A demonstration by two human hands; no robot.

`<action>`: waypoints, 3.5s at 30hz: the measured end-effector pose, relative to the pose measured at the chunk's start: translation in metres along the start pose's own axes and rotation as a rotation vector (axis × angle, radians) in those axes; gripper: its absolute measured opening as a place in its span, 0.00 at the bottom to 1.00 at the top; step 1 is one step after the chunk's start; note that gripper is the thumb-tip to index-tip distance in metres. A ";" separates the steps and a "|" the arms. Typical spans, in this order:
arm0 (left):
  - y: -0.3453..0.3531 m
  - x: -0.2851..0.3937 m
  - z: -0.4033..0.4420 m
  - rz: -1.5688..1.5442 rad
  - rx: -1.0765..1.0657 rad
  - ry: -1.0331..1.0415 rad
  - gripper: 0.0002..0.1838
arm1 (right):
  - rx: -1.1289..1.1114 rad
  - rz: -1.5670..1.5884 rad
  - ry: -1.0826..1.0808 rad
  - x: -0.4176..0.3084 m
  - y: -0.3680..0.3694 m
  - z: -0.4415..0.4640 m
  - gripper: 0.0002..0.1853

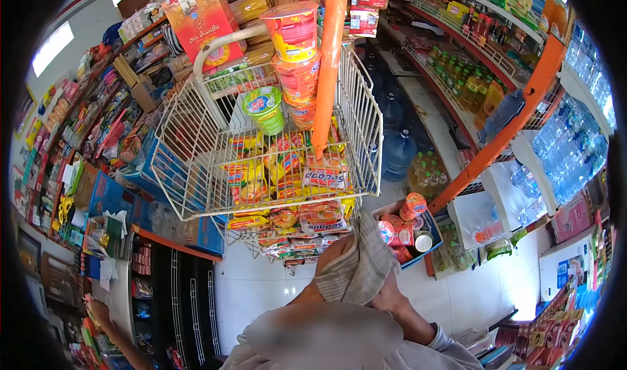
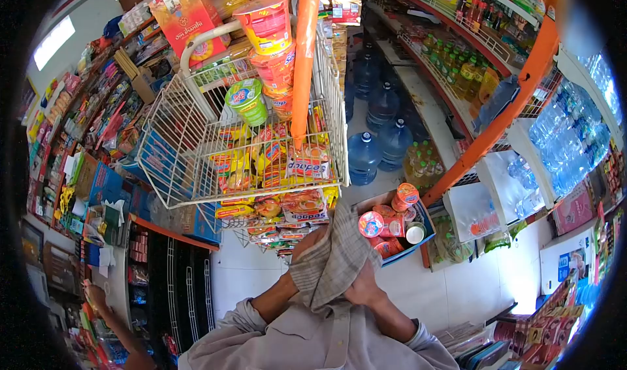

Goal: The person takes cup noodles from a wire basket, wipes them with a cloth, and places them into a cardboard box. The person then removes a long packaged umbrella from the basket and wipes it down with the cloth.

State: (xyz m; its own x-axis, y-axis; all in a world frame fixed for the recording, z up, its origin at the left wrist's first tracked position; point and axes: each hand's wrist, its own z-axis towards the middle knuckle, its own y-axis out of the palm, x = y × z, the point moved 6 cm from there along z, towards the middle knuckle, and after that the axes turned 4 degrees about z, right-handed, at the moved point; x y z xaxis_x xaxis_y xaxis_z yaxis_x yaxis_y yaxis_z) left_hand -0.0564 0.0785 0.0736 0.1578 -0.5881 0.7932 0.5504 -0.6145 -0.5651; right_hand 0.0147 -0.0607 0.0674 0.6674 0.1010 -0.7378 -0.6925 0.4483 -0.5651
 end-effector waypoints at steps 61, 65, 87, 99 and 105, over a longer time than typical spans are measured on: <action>-0.029 -0.022 -0.010 -0.829 0.431 -0.024 0.56 | 0.411 0.044 0.386 0.043 -0.045 -0.025 0.29; -0.031 -0.036 -0.015 -0.701 0.455 -0.004 0.59 | 0.405 0.299 0.378 0.019 -0.072 -0.009 0.25; -0.008 -0.013 -0.007 -0.804 0.536 -0.181 0.52 | 0.467 1.350 0.555 0.026 -0.012 -0.005 0.33; -0.003 0.012 0.016 -0.833 -0.065 -0.070 0.53 | 0.713 -0.028 0.195 -0.001 -0.048 0.007 0.44; 0.007 0.019 0.015 -0.719 -0.105 -0.343 0.47 | 0.387 0.011 0.059 -0.003 -0.043 0.014 0.43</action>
State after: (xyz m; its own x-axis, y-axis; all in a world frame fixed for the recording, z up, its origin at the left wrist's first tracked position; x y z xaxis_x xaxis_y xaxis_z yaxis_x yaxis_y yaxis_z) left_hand -0.0378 0.0708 0.0882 0.0466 0.1540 0.9870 0.5359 -0.8377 0.1054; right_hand 0.0463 -0.0681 0.0992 0.6364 0.0615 -0.7689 -0.5371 0.7508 -0.3844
